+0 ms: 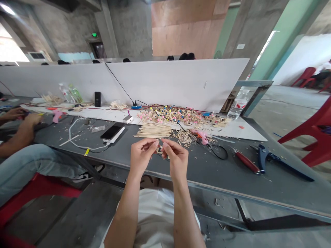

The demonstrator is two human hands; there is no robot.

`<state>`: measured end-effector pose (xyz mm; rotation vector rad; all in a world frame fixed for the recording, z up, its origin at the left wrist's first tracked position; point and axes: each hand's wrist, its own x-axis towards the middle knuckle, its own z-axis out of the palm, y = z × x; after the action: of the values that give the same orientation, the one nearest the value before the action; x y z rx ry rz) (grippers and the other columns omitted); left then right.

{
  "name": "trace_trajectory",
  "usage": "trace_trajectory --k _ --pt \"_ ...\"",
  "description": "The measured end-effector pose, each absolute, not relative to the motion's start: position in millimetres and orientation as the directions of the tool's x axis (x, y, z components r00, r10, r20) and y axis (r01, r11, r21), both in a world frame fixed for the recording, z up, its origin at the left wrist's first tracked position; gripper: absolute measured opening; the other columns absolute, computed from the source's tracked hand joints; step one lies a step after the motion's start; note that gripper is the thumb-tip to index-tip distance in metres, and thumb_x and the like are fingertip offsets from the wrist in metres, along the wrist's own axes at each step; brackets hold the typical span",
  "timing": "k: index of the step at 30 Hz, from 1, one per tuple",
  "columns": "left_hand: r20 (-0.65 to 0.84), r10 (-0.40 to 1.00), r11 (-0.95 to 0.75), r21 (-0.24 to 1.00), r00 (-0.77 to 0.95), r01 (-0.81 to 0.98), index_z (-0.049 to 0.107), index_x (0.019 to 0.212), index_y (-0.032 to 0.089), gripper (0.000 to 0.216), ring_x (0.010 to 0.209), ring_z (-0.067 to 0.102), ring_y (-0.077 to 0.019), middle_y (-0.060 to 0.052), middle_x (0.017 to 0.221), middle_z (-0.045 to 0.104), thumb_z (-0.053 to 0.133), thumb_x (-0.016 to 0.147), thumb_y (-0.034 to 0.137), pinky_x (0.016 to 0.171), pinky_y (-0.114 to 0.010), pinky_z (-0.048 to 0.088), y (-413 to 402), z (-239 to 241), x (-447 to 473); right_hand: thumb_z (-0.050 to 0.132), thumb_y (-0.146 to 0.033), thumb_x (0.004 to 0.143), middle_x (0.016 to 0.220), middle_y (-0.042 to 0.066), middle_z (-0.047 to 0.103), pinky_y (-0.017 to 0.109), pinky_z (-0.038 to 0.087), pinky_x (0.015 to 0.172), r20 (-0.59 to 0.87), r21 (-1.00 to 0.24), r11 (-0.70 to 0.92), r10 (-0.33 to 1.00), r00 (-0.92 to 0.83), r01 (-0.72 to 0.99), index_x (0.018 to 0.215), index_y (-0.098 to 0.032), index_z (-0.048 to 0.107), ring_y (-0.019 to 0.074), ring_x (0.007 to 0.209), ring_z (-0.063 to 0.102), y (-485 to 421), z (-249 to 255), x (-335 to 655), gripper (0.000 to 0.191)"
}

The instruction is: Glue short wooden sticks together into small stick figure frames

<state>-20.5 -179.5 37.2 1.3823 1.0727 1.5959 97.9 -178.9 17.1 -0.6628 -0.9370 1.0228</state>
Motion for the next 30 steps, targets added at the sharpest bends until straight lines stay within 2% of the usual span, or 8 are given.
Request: trace_trajectory --k 4,10,15,20,30 --pt "0.387 0.915 -0.385 0.922 -0.117 0.037 0.075 0.085 0.016 0.020 0.052 0.058 -0.0118 -0.003 0.067 0.069 0.068 0.082 0.034 0.046 -0.020 0.043 -181.7 37.9 -17.2 0.075 -0.030 0.078 0.064 0.000 0.067 0.024 0.042 0.049 0.351 -0.845 0.406 0.912 0.211 -0.348 0.092 -0.021 0.080 0.0101 0.052 0.051 -179.7 17.0 96.8 0.018" --pt "0.420 0.903 -0.412 0.907 -0.095 0.091 0.076 0.086 0.014 0.023 0.059 0.061 -0.0141 -0.005 0.072 0.071 0.067 0.083 0.035 0.055 -0.022 0.049 -181.5 38.2 -21.1 0.072 -0.032 0.081 0.067 0.000 0.066 0.022 0.043 0.051 0.388 -0.886 0.423 0.901 0.196 -0.192 0.094 -0.021 0.080 0.0094 0.054 0.051 -183.1 20.6 96.0 0.018" --pt "0.431 0.899 -0.420 0.899 -0.078 0.129 0.076 0.087 0.015 0.023 0.059 0.061 -0.0143 -0.004 0.072 0.071 0.065 0.085 0.035 0.056 -0.023 0.050 -182.4 38.6 -23.3 0.069 -0.032 0.084 0.070 0.001 0.067 0.022 0.045 0.052 0.421 -0.895 0.440 0.889 0.180 -0.079 0.096 -0.021 0.079 0.0100 0.056 0.054 -184.7 21.3 96.9 0.020" --pt "0.423 0.903 -0.408 0.899 -0.072 0.161 0.076 0.089 0.015 0.023 0.060 0.063 -0.0150 -0.004 0.074 0.072 0.063 0.086 0.035 0.057 -0.023 0.051 -181.8 36.5 -25.6 0.066 -0.030 0.086 0.074 0.002 0.068 0.023 0.046 0.054 0.478 -0.877 0.480 0.866 0.150 0.022 0.098 -0.020 0.078 0.0122 0.061 0.058 -185.3 21.3 97.1 0.020" --pt "0.442 0.895 -0.426 0.888 -0.060 0.175 0.072 0.074 0.015 0.014 0.055 0.058 -0.0116 -0.001 0.063 0.067 0.061 0.080 0.021 0.053 -0.020 0.044 -181.3 39.5 -29.9 0.065 -0.025 0.088 0.074 0.002 0.069 0.025 0.047 0.059 0.595 -0.798 0.582 0.802 0.048 0.157 0.098 -0.021 0.079 0.0123 0.062 0.059 -184.7 23.4 104.0 0.018"
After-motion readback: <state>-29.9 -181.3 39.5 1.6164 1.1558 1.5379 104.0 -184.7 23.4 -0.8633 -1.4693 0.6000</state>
